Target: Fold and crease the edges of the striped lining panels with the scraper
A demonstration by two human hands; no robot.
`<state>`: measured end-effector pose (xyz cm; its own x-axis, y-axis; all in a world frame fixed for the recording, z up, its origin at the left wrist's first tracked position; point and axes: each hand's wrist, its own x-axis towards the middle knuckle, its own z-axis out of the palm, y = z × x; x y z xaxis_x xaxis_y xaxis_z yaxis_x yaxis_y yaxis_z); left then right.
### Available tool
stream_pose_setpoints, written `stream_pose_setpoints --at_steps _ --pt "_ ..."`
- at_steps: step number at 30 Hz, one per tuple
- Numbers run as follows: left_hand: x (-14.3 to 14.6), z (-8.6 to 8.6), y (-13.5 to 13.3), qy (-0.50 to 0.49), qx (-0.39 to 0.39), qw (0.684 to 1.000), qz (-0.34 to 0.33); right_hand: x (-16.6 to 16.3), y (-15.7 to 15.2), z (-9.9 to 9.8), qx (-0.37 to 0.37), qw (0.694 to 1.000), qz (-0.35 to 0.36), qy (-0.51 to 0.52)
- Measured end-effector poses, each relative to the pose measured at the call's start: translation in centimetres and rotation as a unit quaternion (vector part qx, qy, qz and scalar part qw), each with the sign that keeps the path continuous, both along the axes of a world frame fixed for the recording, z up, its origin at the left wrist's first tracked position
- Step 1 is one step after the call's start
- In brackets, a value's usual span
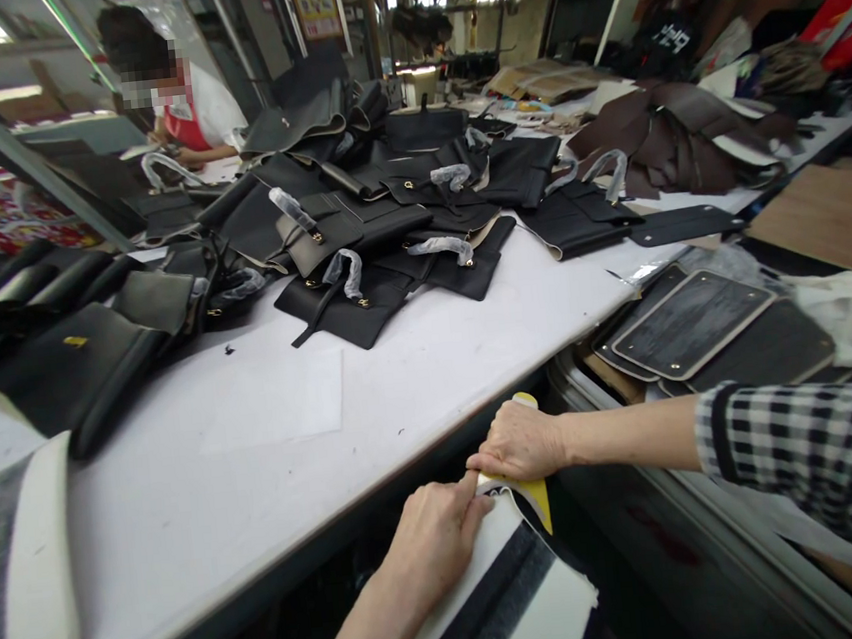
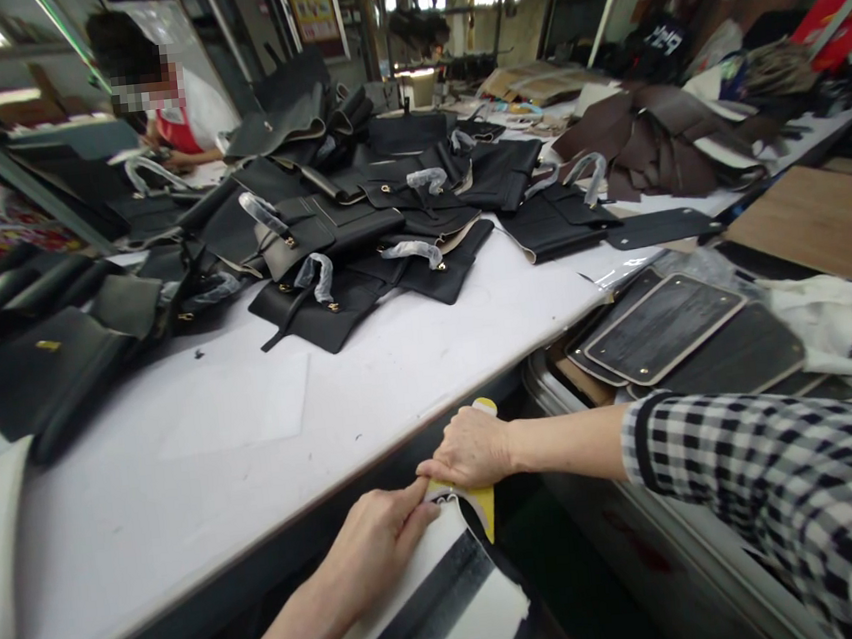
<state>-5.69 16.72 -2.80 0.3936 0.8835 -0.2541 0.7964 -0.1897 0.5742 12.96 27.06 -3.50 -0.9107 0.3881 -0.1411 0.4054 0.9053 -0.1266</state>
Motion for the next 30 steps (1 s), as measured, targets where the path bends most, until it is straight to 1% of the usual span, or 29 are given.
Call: stream_pose_setpoints --at_steps 3,11,16,20,24,27,30 --pt "0.0 0.1 0.0 -0.003 0.003 1.0 -0.005 0.0 -0.3 0.2 0.0 1.0 -0.013 -0.008" --pt "0.2 0.8 0.0 0.026 0.01 0.999 -0.018 0.1 -1.3 0.8 -0.001 0.997 -0.072 -0.03" --pt "0.3 0.6 -0.1 0.013 0.015 0.999 -0.026 0.4 -2.4 1.0 -0.013 0.993 -0.11 -0.043" --pt "0.3 0.4 -0.3 -0.039 0.0 0.999 -0.017 0.5 -4.0 1.0 -0.02 0.985 -0.165 -0.051" --pt "0.0 0.6 -0.3 -0.097 -0.026 0.995 -0.005 0.4 -6.3 1.0 -0.007 0.969 -0.239 -0.059" --pt "-0.5 0.6 0.1 -0.153 -0.077 0.985 0.02 0.4 -7.8 1.3 0.005 0.961 -0.269 -0.065" --pt "-0.9 0.2 0.7 -0.219 -0.148 0.962 0.062 0.5 -8.6 1.6 0.019 0.956 -0.283 -0.073"
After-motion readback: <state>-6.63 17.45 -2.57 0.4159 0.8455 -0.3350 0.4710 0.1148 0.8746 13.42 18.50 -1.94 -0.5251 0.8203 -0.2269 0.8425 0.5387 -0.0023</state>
